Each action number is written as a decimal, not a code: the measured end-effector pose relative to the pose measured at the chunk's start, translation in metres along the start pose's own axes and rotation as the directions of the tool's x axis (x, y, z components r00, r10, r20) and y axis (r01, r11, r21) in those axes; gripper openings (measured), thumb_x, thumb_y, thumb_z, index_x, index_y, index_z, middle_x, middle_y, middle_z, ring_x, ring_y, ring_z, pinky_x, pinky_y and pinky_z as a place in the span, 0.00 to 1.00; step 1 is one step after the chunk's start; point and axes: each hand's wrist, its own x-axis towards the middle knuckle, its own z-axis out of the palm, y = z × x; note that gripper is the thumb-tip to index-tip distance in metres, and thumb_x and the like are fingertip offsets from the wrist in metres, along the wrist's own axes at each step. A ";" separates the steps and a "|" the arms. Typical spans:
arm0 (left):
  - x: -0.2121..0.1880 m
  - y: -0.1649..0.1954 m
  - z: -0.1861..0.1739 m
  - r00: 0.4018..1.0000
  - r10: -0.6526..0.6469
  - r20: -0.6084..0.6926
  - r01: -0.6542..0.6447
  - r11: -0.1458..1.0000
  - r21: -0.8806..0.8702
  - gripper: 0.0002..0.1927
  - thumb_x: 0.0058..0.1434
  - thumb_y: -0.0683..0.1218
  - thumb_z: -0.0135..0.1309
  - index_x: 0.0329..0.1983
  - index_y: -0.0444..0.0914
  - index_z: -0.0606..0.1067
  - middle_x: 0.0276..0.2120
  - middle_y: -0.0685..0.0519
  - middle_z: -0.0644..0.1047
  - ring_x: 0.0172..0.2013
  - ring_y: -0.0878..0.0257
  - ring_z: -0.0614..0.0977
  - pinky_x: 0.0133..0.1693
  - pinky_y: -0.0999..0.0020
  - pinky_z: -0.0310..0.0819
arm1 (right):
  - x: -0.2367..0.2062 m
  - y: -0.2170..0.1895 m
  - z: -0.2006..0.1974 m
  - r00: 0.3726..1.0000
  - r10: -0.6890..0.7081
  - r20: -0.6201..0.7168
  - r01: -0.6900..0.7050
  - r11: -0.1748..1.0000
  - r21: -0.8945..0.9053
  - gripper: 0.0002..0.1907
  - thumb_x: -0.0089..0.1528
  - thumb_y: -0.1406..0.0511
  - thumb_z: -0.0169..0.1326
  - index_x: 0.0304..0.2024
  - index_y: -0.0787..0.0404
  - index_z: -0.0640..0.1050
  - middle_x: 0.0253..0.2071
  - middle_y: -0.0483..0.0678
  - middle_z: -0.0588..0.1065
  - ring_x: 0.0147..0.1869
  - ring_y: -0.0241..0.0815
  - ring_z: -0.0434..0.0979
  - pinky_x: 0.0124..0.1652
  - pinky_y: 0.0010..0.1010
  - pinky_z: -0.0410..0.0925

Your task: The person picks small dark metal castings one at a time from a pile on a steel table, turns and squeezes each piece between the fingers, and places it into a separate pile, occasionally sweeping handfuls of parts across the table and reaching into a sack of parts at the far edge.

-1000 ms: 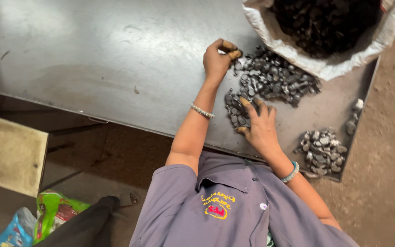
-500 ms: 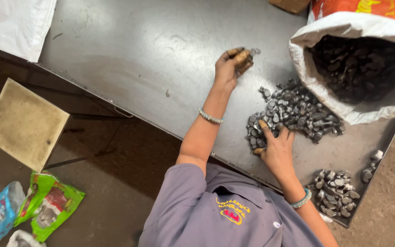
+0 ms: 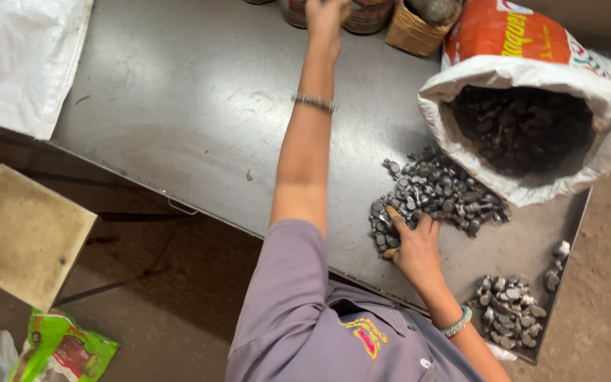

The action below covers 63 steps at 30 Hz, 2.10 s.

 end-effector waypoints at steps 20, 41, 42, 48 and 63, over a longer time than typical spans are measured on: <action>-0.235 -0.139 -0.100 0.744 -0.212 0.633 -0.423 0.584 0.693 0.26 0.53 0.31 0.54 0.57 0.39 0.78 0.50 0.47 0.76 0.51 0.48 0.81 0.51 0.58 0.75 | -0.034 0.027 -0.018 1.000 -0.009 -0.027 0.015 0.972 0.236 0.31 0.45 0.72 0.70 0.52 0.49 0.84 0.56 0.56 0.69 0.59 0.61 0.64 0.60 0.43 0.64; -0.330 -0.138 -0.119 0.878 -0.234 0.418 -0.299 0.415 0.859 0.62 0.35 0.37 0.75 0.72 0.31 0.53 0.58 0.35 0.61 0.54 0.33 0.73 0.54 0.49 0.72 | -0.046 0.037 0.002 0.980 0.085 -0.178 -0.061 0.989 0.136 0.28 0.48 0.70 0.72 0.49 0.61 0.75 0.46 0.51 0.75 0.53 0.57 0.68 0.53 0.46 0.61; -0.330 -0.141 -0.118 0.878 -0.215 0.427 -0.308 0.428 0.850 0.62 0.34 0.36 0.74 0.73 0.31 0.52 0.57 0.35 0.61 0.54 0.33 0.73 0.54 0.49 0.72 | -0.046 0.041 0.002 0.979 0.103 -0.175 -0.069 0.979 0.190 0.28 0.47 0.70 0.72 0.48 0.62 0.75 0.45 0.51 0.75 0.52 0.56 0.68 0.53 0.45 0.62; -0.322 -0.147 -0.107 0.875 -0.186 0.448 -0.320 0.472 0.821 0.60 0.36 0.36 0.73 0.72 0.30 0.53 0.55 0.36 0.62 0.52 0.33 0.73 0.52 0.48 0.72 | -0.052 0.051 -0.003 0.957 0.244 -0.156 -0.141 0.864 0.483 0.27 0.47 0.73 0.70 0.48 0.62 0.74 0.43 0.50 0.74 0.51 0.50 0.72 0.51 0.37 0.69; -0.338 -0.120 -0.111 0.844 -0.045 0.534 -0.469 0.420 0.777 0.43 0.48 0.43 0.72 0.68 0.42 0.68 0.60 0.41 0.66 0.60 0.41 0.72 0.60 0.50 0.69 | -0.062 0.052 -0.014 0.940 0.109 -0.323 -0.012 0.958 0.287 0.31 0.51 0.73 0.68 0.57 0.65 0.73 0.51 0.56 0.74 0.58 0.61 0.66 0.58 0.48 0.62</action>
